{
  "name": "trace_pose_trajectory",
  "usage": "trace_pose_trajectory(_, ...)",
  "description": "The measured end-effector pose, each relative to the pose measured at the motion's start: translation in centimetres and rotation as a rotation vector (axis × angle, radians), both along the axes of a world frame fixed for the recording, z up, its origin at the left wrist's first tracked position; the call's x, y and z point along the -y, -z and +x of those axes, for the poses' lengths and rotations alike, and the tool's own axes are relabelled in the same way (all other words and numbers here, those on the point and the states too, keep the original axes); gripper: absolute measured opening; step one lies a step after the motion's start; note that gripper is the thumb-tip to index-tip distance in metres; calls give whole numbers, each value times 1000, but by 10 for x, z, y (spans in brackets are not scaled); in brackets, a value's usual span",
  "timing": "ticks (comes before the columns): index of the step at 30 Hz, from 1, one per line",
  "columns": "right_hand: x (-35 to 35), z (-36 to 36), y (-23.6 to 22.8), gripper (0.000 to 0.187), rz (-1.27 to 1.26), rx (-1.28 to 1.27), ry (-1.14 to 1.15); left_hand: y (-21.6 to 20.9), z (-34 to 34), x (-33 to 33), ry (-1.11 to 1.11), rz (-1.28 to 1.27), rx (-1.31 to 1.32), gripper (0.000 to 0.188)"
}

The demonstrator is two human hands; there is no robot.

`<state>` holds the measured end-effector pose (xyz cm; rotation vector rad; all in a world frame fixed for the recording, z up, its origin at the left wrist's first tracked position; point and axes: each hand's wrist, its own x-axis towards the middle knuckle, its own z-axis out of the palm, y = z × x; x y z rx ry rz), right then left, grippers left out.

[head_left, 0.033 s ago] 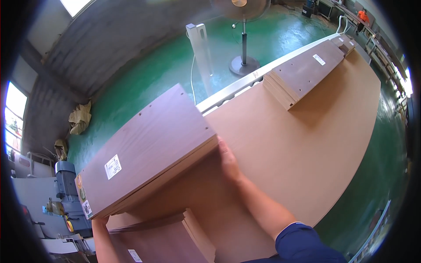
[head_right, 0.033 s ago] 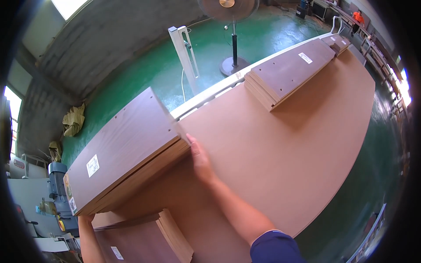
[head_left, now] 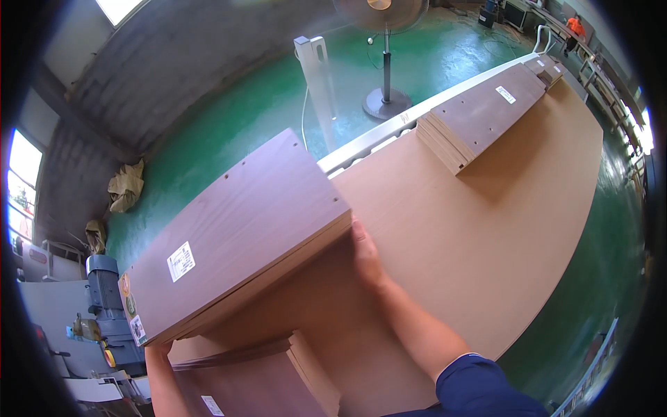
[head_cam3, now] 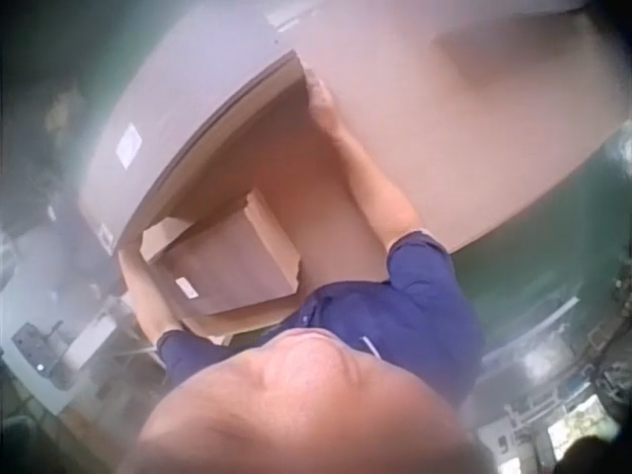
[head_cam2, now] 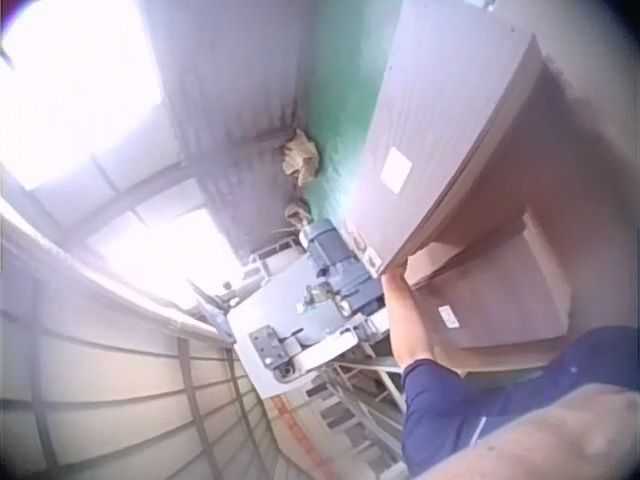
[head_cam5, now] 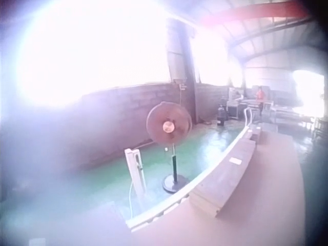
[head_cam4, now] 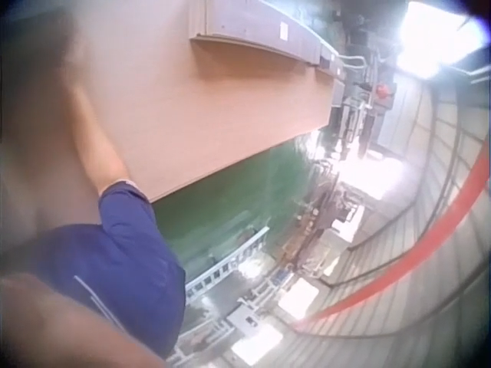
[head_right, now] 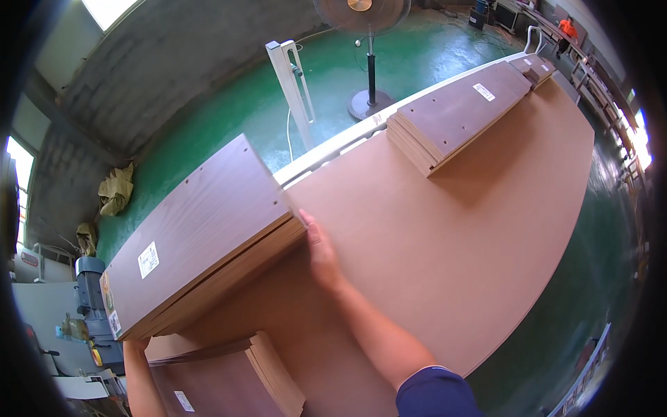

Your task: The person picks up rectangular wooden panels by hand from a stack and feeds them one at a time into the intake of an edge-banding machine.

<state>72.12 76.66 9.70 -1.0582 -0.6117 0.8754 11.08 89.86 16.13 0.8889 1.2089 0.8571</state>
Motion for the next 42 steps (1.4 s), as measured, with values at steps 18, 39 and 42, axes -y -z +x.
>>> trace_pose_trajectory(18,9,85,3,57,-134,84,177,8,73,-18,306,4,91,52)
trace_pose_trajectory(39,7,91,-60,48,295,88,129,-24,155,33,632,977,-1386,57)
trace_pose_trajectory(42,1,88,-51,49,299,189,184,-37,175,36,675,1260,-1545,58)
